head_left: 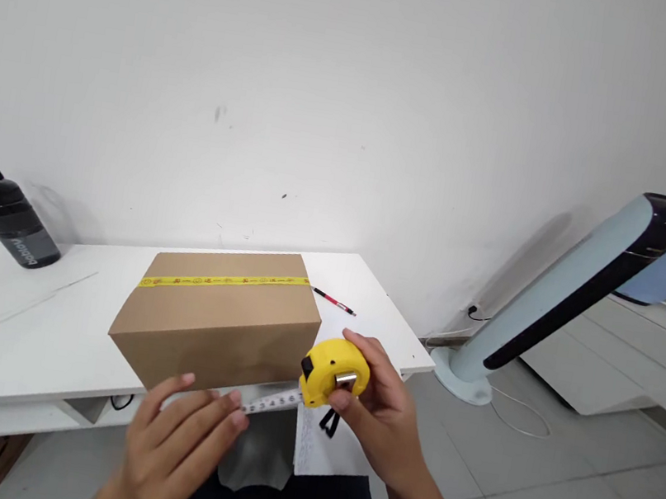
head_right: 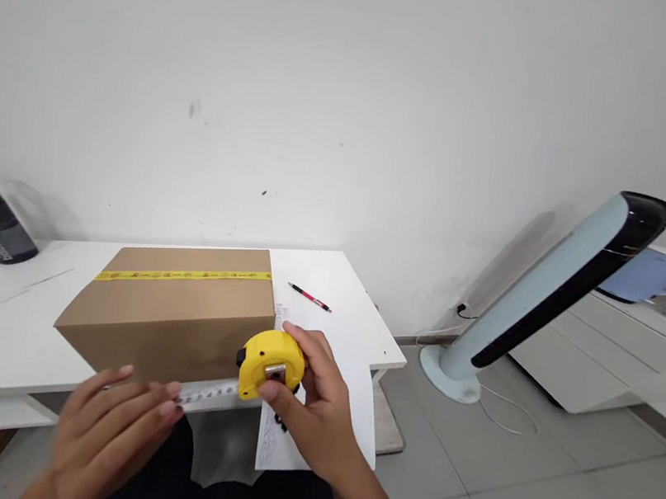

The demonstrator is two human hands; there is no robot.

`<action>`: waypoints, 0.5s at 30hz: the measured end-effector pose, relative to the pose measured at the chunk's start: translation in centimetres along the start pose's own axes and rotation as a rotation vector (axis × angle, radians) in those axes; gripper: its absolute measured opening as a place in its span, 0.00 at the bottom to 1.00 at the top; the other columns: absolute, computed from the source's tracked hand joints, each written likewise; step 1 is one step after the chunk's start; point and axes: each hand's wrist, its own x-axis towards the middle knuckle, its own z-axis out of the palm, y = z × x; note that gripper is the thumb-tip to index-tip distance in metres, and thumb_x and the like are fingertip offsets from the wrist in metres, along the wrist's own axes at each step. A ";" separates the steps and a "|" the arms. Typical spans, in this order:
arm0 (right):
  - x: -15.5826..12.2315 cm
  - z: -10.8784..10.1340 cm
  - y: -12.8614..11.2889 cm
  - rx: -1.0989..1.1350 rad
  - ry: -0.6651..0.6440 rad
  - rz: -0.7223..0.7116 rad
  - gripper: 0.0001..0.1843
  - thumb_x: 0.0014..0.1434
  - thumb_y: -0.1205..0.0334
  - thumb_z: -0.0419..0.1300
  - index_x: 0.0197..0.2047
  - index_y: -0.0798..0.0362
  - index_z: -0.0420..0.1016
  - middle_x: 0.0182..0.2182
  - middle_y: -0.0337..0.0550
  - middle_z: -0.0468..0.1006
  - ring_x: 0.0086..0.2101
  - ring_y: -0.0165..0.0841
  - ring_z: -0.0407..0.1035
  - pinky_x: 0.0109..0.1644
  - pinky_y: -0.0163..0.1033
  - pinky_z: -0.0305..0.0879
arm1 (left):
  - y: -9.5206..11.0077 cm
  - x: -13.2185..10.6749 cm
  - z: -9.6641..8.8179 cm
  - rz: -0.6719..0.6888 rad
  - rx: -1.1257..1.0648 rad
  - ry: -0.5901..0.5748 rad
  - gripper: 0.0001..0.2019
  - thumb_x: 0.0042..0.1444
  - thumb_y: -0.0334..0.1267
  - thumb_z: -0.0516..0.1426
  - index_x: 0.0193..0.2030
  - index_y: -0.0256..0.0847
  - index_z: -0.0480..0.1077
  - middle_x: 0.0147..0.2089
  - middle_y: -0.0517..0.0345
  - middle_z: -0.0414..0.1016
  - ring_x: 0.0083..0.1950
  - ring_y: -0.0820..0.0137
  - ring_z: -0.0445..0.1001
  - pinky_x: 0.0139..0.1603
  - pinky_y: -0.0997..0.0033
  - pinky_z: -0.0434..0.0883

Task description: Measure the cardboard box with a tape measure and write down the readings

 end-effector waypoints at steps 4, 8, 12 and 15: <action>-0.4 -0.7 0.1 -0.024 -0.069 -0.026 0.28 0.60 0.59 0.70 0.62 0.34 0.73 0.46 0.41 0.71 0.41 0.33 0.71 0.43 0.34 0.74 | 2.0 0.9 3.0 -0.047 -0.106 0.042 0.07 0.58 0.26 0.65 0.44 0.36 0.76 0.39 0.54 0.85 0.40 0.73 0.80 0.63 0.61 0.68; -1.2 -1.0 1.1 -0.043 -0.102 0.009 0.27 0.60 0.59 0.69 0.62 0.34 0.73 0.47 0.42 0.71 0.43 0.34 0.71 0.45 0.35 0.74 | 3.1 1.3 4.9 -0.062 -0.163 0.053 0.09 0.58 0.30 0.66 0.45 0.38 0.75 0.38 0.58 0.85 0.39 0.74 0.79 0.64 0.62 0.67; -2.3 -1.1 1.9 -0.039 -0.073 0.077 0.27 0.60 0.58 0.69 0.62 0.33 0.72 0.47 0.40 0.71 0.43 0.34 0.70 0.46 0.35 0.73 | 3.6 1.6 6.1 -0.082 -0.161 0.032 0.10 0.59 0.33 0.66 0.46 0.39 0.74 0.36 0.60 0.83 0.37 0.74 0.79 0.65 0.61 0.66; -2.4 -1.6 2.1 0.003 -0.008 0.165 0.26 0.59 0.55 0.70 0.60 0.36 0.74 0.47 0.40 0.70 0.43 0.34 0.69 0.46 0.36 0.72 | 3.3 0.7 5.9 -0.095 -0.119 -0.030 0.15 0.59 0.36 0.66 0.51 0.38 0.72 0.41 0.54 0.83 0.43 0.69 0.80 0.66 0.58 0.66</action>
